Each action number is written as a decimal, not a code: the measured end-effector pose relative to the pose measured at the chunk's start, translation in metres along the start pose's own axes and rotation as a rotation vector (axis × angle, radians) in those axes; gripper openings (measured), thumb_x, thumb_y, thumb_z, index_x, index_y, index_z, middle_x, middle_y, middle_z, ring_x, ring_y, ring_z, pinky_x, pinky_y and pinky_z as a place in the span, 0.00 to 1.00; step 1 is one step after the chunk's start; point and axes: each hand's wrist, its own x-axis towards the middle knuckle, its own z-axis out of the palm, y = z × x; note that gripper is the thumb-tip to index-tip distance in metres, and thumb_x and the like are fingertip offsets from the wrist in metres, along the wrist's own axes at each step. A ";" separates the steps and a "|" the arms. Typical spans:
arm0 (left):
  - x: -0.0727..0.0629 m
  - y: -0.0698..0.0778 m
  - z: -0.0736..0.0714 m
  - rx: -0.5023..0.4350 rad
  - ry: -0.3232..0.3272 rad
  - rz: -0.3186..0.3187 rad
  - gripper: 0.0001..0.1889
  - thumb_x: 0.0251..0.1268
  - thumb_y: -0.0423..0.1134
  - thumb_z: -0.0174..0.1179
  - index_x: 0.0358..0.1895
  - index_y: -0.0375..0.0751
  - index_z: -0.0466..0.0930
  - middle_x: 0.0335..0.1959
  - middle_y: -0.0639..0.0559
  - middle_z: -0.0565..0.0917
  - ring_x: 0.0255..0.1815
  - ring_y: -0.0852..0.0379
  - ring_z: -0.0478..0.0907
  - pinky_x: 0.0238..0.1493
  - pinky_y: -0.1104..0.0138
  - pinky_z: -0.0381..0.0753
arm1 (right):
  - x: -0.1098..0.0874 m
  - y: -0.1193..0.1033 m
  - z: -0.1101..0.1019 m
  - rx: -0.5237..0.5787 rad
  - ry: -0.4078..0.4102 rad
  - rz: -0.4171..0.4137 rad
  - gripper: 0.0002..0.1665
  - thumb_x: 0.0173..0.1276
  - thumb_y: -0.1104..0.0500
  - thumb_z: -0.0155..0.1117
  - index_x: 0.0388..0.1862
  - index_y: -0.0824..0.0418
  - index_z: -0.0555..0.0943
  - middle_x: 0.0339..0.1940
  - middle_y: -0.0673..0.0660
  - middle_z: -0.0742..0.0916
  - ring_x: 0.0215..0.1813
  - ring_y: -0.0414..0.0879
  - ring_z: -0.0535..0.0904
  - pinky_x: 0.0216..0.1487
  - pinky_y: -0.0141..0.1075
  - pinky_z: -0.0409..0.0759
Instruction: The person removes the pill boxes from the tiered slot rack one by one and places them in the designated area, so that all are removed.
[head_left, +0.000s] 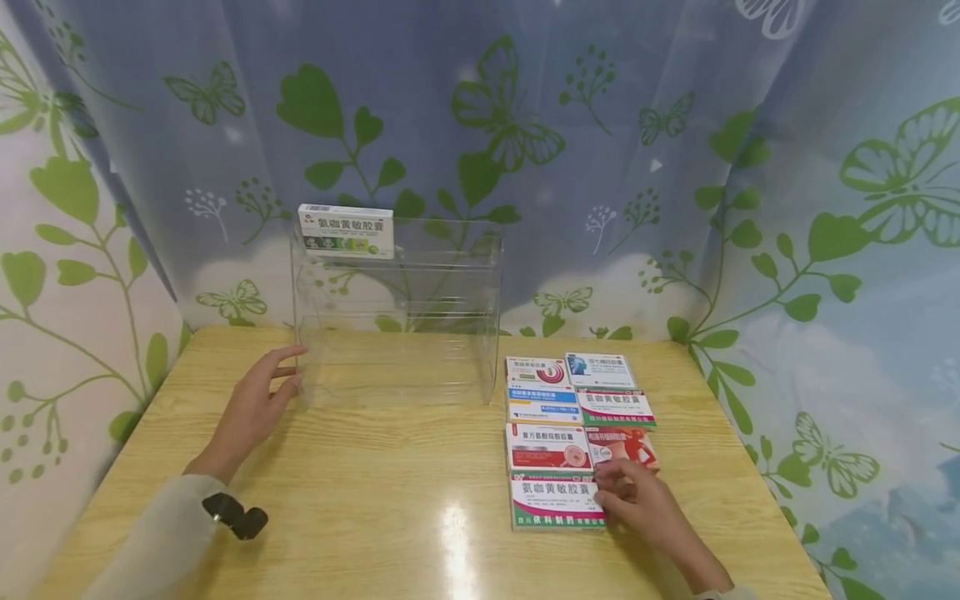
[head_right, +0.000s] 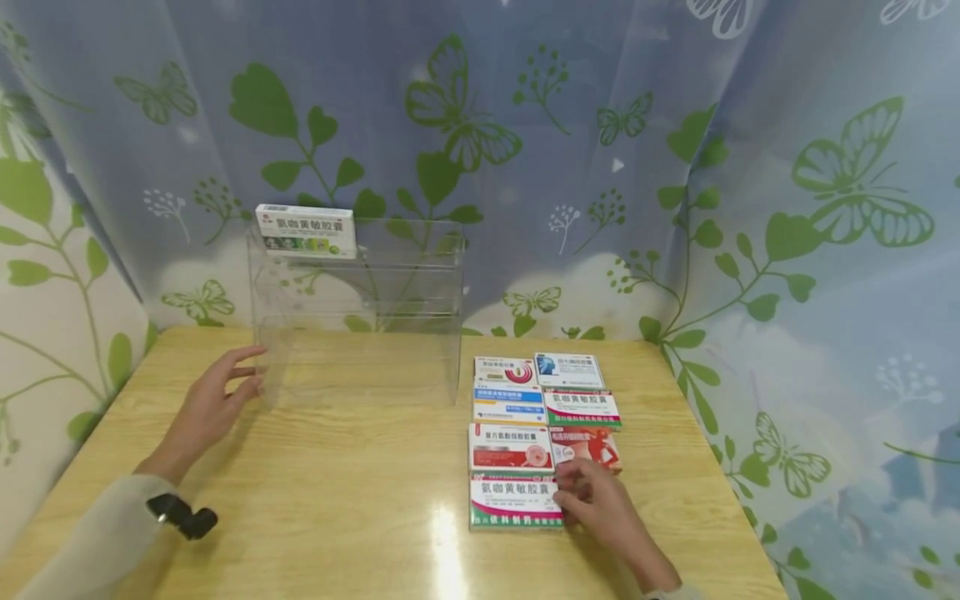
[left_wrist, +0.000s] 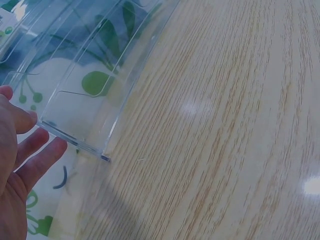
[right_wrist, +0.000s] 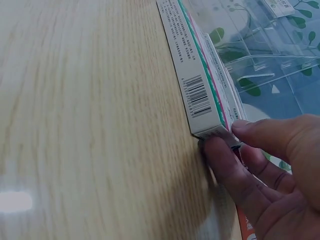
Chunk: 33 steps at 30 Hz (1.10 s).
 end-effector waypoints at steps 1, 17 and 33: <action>0.000 0.000 0.000 0.001 -0.001 0.000 0.26 0.87 0.32 0.54 0.82 0.38 0.67 0.81 0.31 0.68 0.69 0.27 0.80 0.56 0.35 0.90 | 0.000 0.001 0.001 0.013 -0.001 0.001 0.16 0.72 0.63 0.77 0.54 0.63 0.83 0.44 0.57 0.89 0.40 0.46 0.87 0.39 0.32 0.91; 0.000 0.000 0.000 0.012 0.007 0.011 0.26 0.86 0.29 0.55 0.82 0.38 0.67 0.80 0.30 0.69 0.68 0.26 0.80 0.56 0.34 0.89 | 0.000 0.000 0.003 0.108 -0.027 0.012 0.13 0.75 0.64 0.74 0.51 0.66 0.80 0.43 0.60 0.86 0.38 0.47 0.87 0.34 0.38 0.94; 0.000 0.001 0.000 0.008 0.000 -0.004 0.26 0.87 0.30 0.53 0.82 0.37 0.66 0.80 0.29 0.69 0.69 0.27 0.80 0.56 0.38 0.90 | 0.031 -0.038 -0.034 -0.060 0.124 -0.160 0.16 0.82 0.55 0.68 0.61 0.62 0.84 0.55 0.62 0.90 0.47 0.49 0.90 0.41 0.30 0.91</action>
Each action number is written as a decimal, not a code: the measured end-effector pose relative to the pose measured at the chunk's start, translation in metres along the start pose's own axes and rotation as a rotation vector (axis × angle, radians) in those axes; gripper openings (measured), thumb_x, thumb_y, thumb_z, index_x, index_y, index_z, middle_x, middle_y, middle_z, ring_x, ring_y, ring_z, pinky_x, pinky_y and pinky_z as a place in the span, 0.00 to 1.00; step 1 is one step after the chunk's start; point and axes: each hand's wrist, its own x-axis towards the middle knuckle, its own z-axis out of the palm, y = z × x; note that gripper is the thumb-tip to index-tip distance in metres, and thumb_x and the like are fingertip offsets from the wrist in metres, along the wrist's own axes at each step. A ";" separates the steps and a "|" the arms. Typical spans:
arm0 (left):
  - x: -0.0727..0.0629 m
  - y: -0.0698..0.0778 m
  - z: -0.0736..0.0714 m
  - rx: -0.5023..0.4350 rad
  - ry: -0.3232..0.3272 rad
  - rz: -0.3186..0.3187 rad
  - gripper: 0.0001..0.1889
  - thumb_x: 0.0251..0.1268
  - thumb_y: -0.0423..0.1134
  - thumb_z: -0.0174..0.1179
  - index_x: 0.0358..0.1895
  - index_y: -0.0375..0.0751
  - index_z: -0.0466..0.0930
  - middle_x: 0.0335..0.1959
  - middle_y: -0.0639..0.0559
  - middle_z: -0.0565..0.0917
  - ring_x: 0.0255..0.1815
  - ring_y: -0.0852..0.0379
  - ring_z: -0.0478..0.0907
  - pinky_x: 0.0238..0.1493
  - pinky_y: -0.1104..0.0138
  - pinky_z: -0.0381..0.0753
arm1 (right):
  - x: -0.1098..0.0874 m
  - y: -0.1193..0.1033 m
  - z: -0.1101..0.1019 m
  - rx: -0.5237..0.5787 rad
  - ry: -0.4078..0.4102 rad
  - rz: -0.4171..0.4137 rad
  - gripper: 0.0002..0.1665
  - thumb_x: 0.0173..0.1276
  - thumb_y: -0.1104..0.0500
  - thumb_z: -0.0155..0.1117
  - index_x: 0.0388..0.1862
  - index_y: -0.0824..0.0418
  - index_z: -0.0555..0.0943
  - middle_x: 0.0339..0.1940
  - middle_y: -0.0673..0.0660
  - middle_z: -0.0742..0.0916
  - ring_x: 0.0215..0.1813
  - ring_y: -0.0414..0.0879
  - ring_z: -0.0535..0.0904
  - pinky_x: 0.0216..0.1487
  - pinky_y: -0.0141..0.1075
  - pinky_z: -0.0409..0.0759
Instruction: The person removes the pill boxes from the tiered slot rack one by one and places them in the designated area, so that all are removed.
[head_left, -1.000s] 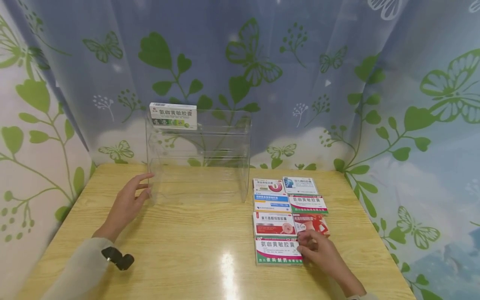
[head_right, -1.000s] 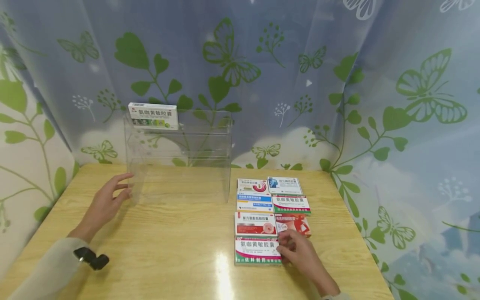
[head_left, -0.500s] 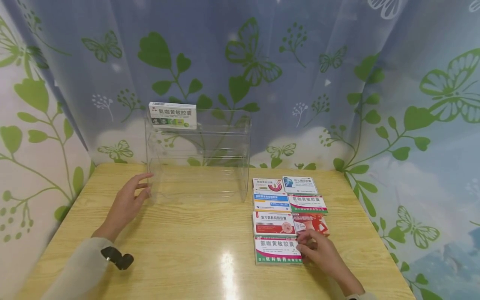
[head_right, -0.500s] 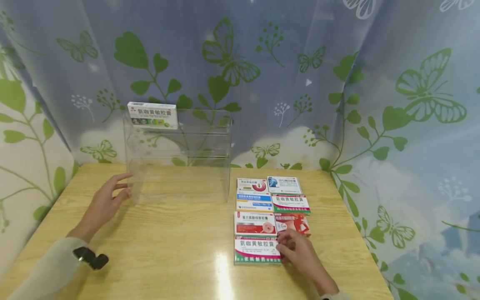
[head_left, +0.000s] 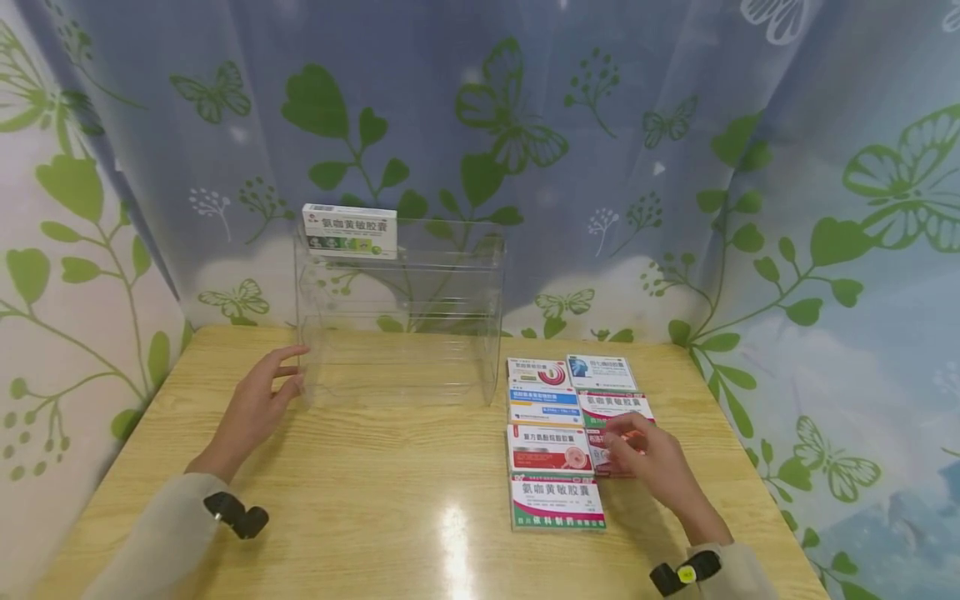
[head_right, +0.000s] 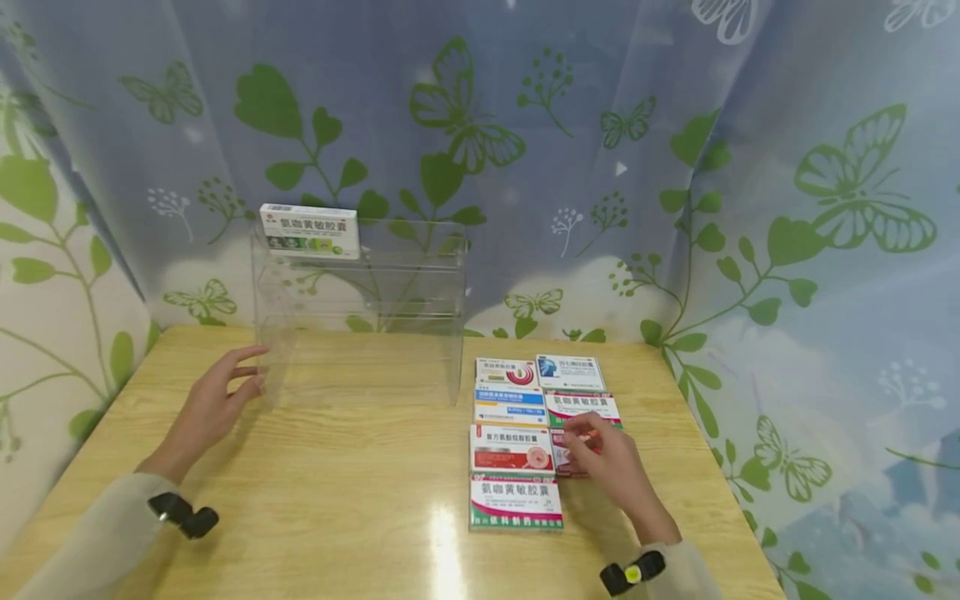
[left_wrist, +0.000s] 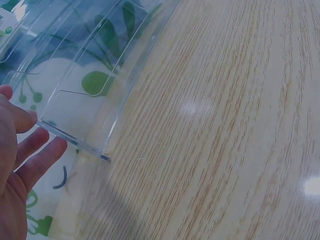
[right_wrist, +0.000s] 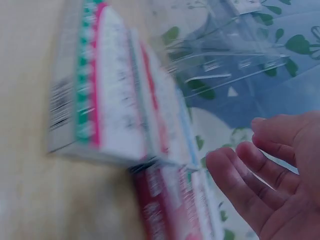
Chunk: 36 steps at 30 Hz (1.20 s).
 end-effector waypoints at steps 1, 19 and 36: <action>0.000 0.000 0.000 0.001 0.000 0.001 0.26 0.87 0.30 0.53 0.82 0.37 0.67 0.80 0.29 0.69 0.69 0.27 0.80 0.56 0.38 0.90 | 0.004 -0.003 -0.001 -0.005 0.011 -0.022 0.16 0.83 0.55 0.68 0.61 0.63 0.84 0.55 0.62 0.90 0.48 0.50 0.90 0.41 0.29 0.91; -0.001 -0.003 -0.001 0.005 -0.005 -0.003 0.26 0.87 0.31 0.54 0.82 0.39 0.66 0.80 0.29 0.68 0.68 0.27 0.80 0.56 0.39 0.91 | 0.091 -0.100 0.026 0.135 0.043 -0.254 0.17 0.85 0.51 0.65 0.64 0.58 0.83 0.56 0.60 0.88 0.47 0.58 0.91 0.42 0.41 0.95; 0.000 -0.002 0.001 -0.002 0.005 -0.004 0.26 0.87 0.30 0.53 0.82 0.39 0.67 0.82 0.29 0.67 0.69 0.27 0.80 0.57 0.37 0.90 | 0.159 -0.211 0.041 0.103 -0.003 -0.421 0.17 0.84 0.53 0.66 0.63 0.61 0.83 0.57 0.58 0.88 0.51 0.56 0.89 0.46 0.44 0.93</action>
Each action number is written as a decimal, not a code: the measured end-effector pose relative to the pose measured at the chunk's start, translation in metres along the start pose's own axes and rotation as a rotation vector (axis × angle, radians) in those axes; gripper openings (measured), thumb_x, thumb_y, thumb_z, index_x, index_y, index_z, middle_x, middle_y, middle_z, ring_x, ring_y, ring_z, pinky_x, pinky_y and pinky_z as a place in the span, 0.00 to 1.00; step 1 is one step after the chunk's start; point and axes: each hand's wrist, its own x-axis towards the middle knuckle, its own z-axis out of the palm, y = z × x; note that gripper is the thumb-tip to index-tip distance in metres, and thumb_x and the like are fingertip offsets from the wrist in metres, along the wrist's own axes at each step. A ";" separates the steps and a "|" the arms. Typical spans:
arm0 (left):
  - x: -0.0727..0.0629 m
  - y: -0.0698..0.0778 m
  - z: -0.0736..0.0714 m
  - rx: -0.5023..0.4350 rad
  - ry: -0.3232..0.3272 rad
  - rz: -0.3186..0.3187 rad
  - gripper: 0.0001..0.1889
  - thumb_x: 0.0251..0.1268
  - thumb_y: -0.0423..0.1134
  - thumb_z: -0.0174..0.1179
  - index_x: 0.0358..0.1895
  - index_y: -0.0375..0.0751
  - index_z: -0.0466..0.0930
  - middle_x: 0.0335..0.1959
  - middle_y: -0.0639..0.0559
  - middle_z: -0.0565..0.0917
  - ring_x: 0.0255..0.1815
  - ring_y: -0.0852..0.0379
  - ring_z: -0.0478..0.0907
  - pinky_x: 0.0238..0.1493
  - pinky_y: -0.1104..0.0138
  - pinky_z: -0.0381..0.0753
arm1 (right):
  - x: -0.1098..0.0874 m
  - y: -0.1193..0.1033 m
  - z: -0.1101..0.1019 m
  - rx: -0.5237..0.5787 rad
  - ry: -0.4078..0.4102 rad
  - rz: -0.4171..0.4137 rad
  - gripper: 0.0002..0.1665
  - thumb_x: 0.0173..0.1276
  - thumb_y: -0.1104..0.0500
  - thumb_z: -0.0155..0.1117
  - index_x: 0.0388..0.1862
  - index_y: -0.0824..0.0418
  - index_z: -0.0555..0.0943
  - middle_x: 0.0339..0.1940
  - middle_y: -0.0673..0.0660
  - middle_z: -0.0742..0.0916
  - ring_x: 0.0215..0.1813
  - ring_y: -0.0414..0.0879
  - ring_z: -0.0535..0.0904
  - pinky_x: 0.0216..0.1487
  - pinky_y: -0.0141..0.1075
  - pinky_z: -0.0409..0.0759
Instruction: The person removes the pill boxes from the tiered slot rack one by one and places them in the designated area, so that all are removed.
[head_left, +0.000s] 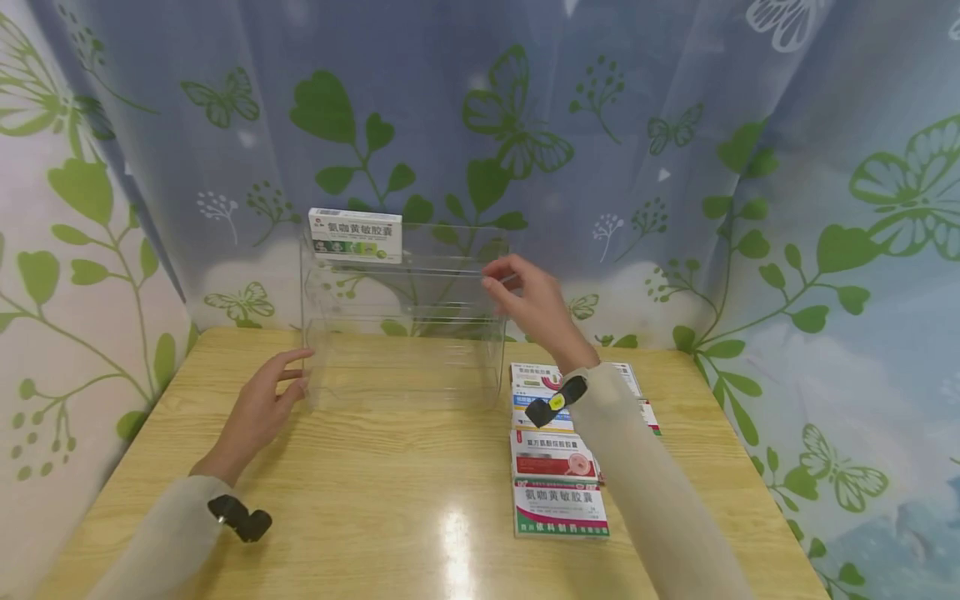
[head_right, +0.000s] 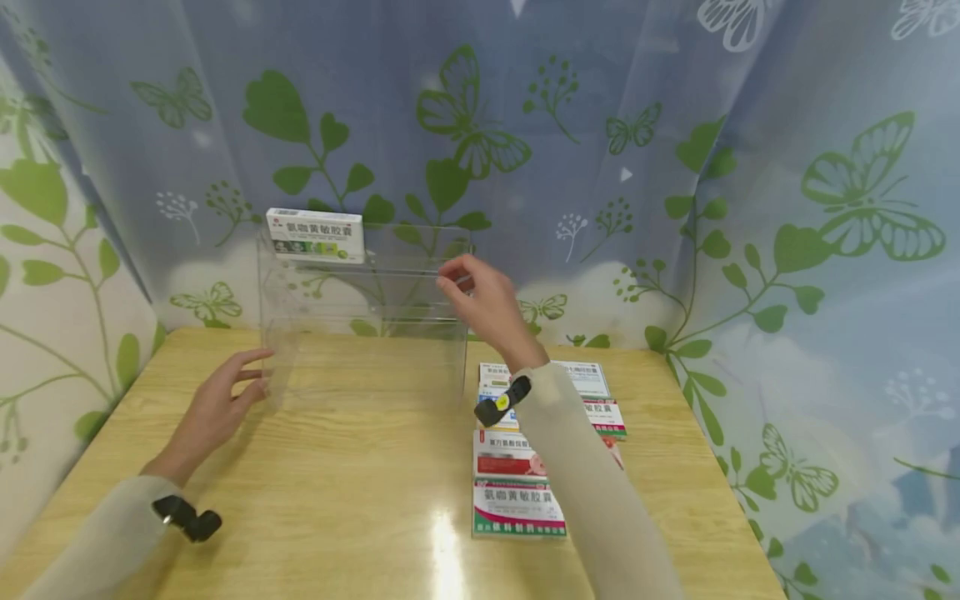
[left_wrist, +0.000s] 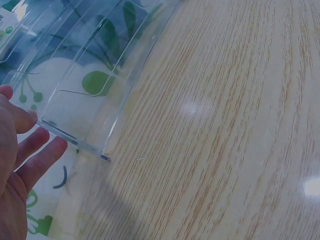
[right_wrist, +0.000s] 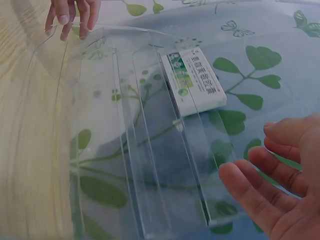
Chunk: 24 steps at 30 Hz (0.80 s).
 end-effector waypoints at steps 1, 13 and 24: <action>0.000 0.000 0.000 -0.001 0.000 -0.001 0.26 0.87 0.31 0.53 0.82 0.39 0.67 0.82 0.29 0.67 0.69 0.27 0.80 0.57 0.37 0.90 | 0.005 -0.002 0.002 -0.009 -0.003 -0.004 0.17 0.84 0.52 0.66 0.64 0.60 0.83 0.57 0.57 0.88 0.53 0.56 0.89 0.48 0.45 0.93; 0.000 -0.001 0.000 -0.017 0.003 0.015 0.26 0.87 0.30 0.54 0.82 0.38 0.67 0.82 0.31 0.67 0.68 0.28 0.81 0.56 0.41 0.91 | 0.056 -0.029 0.030 -0.090 -0.008 -0.051 0.18 0.84 0.51 0.67 0.66 0.55 0.83 0.59 0.51 0.88 0.59 0.47 0.85 0.64 0.47 0.85; 0.000 -0.004 0.001 -0.012 0.010 0.020 0.26 0.87 0.30 0.54 0.82 0.39 0.68 0.81 0.30 0.68 0.68 0.28 0.81 0.55 0.43 0.92 | 0.089 -0.043 0.060 -0.106 -0.039 -0.060 0.30 0.86 0.53 0.63 0.82 0.54 0.73 0.78 0.57 0.78 0.75 0.55 0.78 0.74 0.48 0.82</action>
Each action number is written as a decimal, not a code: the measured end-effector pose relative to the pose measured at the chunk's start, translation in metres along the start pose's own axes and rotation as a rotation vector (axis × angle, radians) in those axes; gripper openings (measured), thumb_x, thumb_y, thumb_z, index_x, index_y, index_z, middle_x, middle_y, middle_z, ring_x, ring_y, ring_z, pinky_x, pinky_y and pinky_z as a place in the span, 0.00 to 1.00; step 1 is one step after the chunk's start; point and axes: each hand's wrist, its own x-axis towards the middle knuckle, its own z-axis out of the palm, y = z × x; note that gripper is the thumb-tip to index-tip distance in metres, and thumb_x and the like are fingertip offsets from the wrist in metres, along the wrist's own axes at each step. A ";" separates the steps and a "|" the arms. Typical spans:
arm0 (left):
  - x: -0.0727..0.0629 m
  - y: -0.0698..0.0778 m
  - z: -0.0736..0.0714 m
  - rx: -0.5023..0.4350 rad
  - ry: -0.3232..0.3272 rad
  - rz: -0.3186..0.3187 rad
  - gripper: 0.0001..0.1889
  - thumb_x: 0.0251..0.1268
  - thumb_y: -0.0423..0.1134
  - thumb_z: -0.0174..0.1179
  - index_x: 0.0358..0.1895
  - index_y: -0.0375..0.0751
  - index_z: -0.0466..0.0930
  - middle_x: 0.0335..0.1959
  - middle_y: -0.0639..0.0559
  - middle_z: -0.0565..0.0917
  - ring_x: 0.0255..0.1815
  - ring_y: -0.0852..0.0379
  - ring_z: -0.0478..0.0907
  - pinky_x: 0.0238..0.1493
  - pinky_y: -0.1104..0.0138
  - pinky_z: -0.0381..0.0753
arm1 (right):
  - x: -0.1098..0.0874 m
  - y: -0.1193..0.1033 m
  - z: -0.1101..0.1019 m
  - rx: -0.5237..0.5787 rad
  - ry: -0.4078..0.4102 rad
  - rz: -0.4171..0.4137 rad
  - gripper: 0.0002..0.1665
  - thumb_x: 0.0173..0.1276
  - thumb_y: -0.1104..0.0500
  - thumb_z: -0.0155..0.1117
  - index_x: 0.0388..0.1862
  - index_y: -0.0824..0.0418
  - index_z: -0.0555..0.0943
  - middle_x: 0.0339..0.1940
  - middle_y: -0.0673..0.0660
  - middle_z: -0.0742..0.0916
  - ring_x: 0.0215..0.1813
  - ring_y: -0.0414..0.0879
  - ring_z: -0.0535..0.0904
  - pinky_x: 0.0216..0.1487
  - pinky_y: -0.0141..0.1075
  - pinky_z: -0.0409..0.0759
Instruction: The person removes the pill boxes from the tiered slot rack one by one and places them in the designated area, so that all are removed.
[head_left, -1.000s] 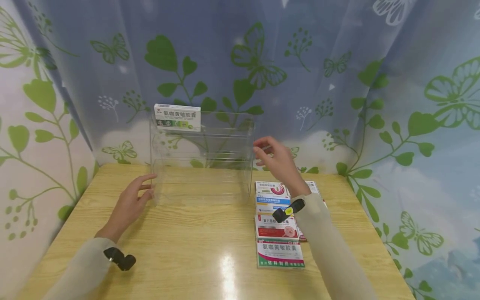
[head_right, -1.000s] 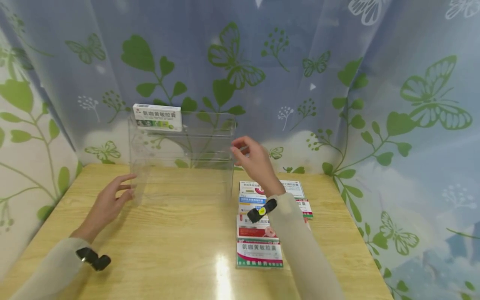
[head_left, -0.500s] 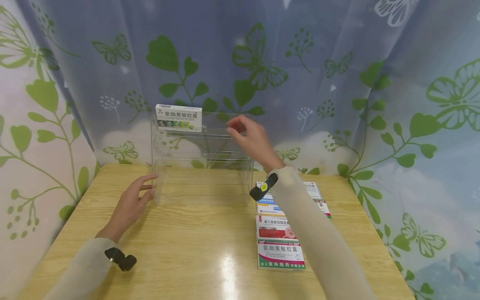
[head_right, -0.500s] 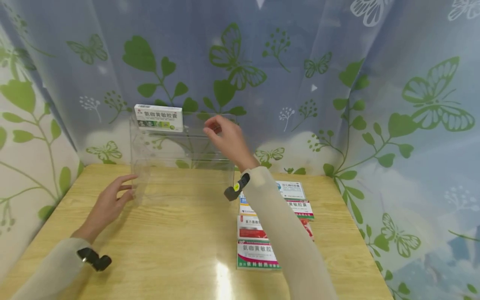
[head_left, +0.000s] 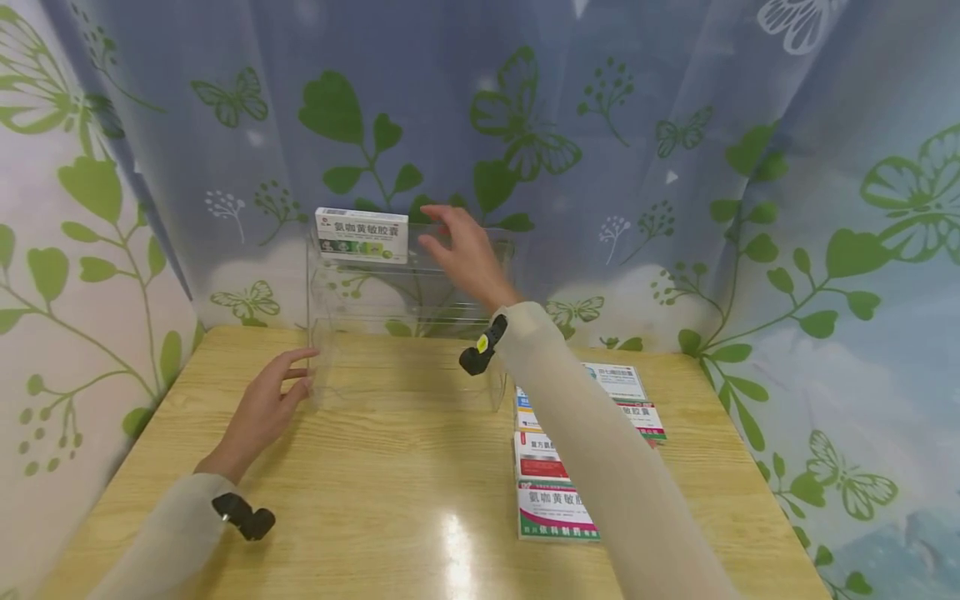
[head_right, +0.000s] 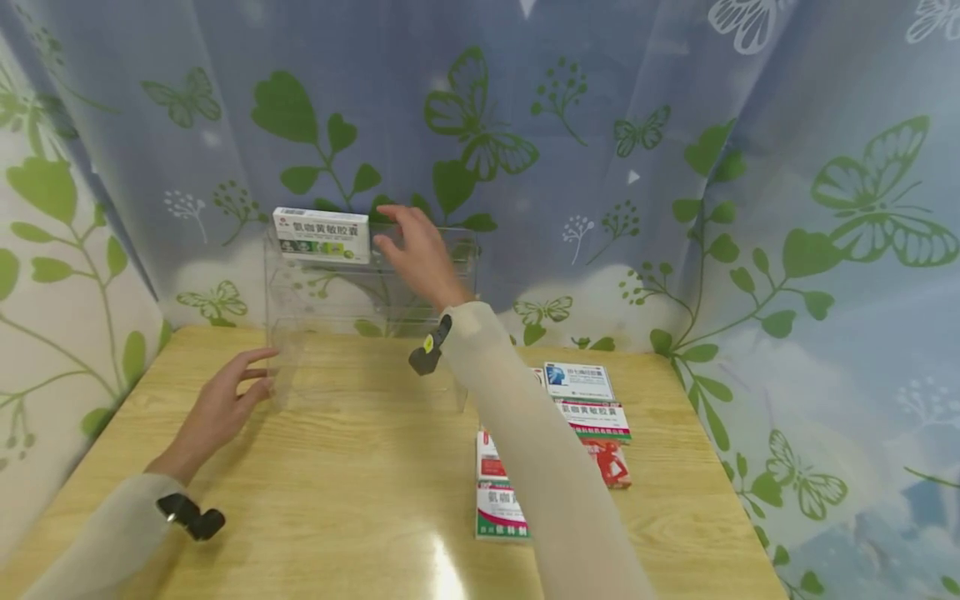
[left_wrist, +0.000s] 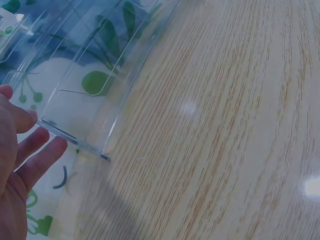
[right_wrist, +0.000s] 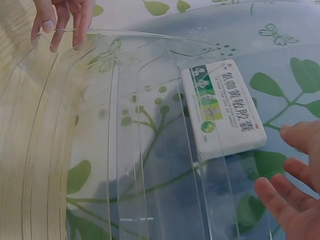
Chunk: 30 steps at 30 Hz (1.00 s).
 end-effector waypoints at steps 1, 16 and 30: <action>0.000 0.000 0.000 0.004 0.002 0.000 0.26 0.87 0.30 0.54 0.82 0.39 0.68 0.81 0.30 0.68 0.68 0.28 0.81 0.54 0.42 0.92 | 0.002 -0.002 0.003 -0.003 -0.007 0.004 0.31 0.86 0.53 0.63 0.83 0.54 0.72 0.79 0.57 0.77 0.77 0.55 0.77 0.75 0.48 0.81; -0.001 0.001 0.000 0.014 0.006 0.009 0.26 0.86 0.29 0.55 0.81 0.37 0.68 0.79 0.29 0.70 0.67 0.28 0.81 0.55 0.41 0.91 | 0.022 -0.008 0.033 -0.085 -0.102 0.030 0.34 0.89 0.56 0.58 0.89 0.50 0.65 0.89 0.52 0.68 0.89 0.48 0.61 0.90 0.44 0.63; -0.001 0.000 -0.001 -0.002 -0.003 -0.004 0.26 0.87 0.31 0.54 0.82 0.39 0.67 0.81 0.31 0.69 0.68 0.29 0.81 0.55 0.42 0.92 | 0.023 -0.013 0.039 -0.106 0.099 -0.046 0.12 0.85 0.59 0.63 0.62 0.59 0.84 0.56 0.57 0.85 0.58 0.48 0.82 0.62 0.36 0.85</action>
